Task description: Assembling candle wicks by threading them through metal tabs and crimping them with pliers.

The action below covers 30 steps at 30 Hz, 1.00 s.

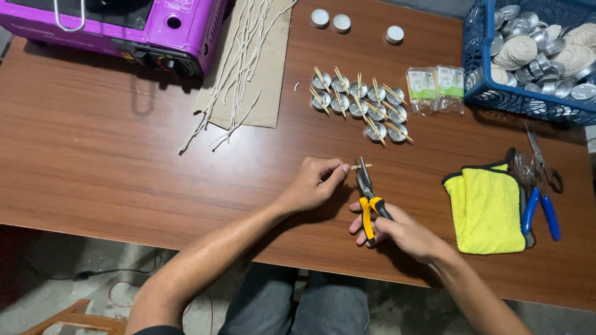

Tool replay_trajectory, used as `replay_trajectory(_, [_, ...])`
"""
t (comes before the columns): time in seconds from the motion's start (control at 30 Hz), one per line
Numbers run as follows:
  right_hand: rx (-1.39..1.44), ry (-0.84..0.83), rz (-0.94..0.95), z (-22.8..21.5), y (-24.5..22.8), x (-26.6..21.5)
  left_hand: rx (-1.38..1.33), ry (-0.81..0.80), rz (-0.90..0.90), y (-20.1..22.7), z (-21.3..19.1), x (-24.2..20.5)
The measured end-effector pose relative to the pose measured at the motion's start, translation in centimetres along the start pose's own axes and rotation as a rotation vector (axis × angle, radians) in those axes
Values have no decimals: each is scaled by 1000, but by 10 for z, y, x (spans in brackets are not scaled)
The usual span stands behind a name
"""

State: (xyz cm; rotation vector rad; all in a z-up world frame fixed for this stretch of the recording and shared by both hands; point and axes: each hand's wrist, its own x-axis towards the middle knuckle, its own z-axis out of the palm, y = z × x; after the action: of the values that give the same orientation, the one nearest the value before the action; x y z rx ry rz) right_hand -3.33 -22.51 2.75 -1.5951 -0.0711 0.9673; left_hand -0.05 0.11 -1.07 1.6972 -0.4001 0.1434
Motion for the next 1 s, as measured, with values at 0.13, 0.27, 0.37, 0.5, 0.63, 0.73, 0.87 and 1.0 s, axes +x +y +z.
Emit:
replay_trajectory(0.13, [32, -18, -45, -6, 9, 0, -15, 42, 34, -6, -5, -1])
replay_trajectory(0.27, [78, -2, -86, -14, 23, -4, -27, 68, 50, -1, -13, 1])
replay_trajectory(0.37, [139, 64, -140, -21, 27, -15, -33, 91, 39, 2, -17, 2])
replay_trajectory(0.5, [150, 358, -277, -55, 45, -22, -9, 103, 43, -9, -24, 6])
replay_trajectory(0.63, [-8, 653, -362, -102, 36, -20, 14, 114, 55, -10, -30, 8])
replay_trajectory(0.73, [-717, 1072, -48, -125, 13, -15, 60, 126, 21, -9, -32, 10])
replay_trajectory(0.87, [-960, 1190, 92, -163, 26, 20, 104, 97, -9, -13, -32, 11])
replay_trajectory(1.0, [-1094, 1210, 143, -173, 36, 42, 101, 49, -41, -5, -35, 10])
